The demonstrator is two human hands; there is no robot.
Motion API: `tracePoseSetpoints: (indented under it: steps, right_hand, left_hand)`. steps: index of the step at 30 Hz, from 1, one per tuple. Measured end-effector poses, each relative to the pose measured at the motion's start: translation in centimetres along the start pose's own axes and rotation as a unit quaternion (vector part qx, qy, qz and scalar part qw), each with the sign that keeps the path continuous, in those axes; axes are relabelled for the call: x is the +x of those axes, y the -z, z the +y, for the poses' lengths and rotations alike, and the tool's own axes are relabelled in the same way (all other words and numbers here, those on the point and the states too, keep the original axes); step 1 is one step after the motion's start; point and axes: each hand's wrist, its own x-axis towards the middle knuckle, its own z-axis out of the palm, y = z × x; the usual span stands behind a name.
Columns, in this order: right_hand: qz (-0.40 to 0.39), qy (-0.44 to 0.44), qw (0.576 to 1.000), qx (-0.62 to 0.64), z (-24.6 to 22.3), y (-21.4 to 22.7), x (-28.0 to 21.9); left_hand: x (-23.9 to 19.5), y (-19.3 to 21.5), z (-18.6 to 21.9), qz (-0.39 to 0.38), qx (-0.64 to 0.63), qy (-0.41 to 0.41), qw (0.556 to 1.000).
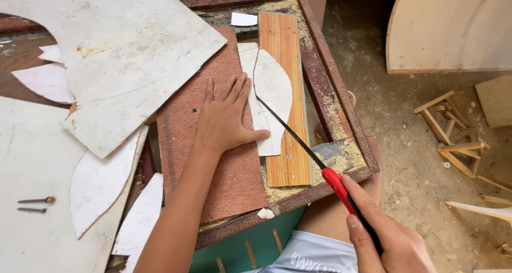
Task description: Using a hand saw to cut a curved shape out of a thin sheet of material on a workbench.
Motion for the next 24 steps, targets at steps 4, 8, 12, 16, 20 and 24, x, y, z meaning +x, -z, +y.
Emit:
tracePoseSetpoints:
  steps: [4, 8, 12, 16, 20, 24]
  right_hand:
    - [-0.038, -0.021, 0.998, -0.043, -1.8, 0.7, -0.3]
    - [-0.044, 0.091, 0.994, 0.034, -3.7, 0.3, 0.1]
    - [-0.033, 0.170, 0.985, 0.024, -1.9, -1.4, 1.2]
    - [-0.016, 0.221, 0.974, 0.037, -1.9, -1.1, 0.9]
    - [-0.055, 0.106, 0.993, 0.013, -1.2, -1.6, 1.2]
    - [-0.024, 0.094, 0.984, 0.150, 0.2, -1.4, 1.6]
  left_hand:
    - [0.1, 0.3, 0.1, -0.007, -0.003, 0.005, 1.000]
    - [-0.2, 0.0, -0.1, 0.001, -0.009, 0.003, 1.000]
    - [0.1, -0.4, 0.0, 0.000, 0.020, 0.009, 1.000]
    - [0.2, -1.1, 0.1, 0.000, 0.045, 0.007, 0.999]
    - [0.0, -0.5, 0.1, -0.003, 0.048, 0.002, 0.999]
    - [-0.2, 1.1, 0.3, 0.020, -0.035, 0.016, 0.999]
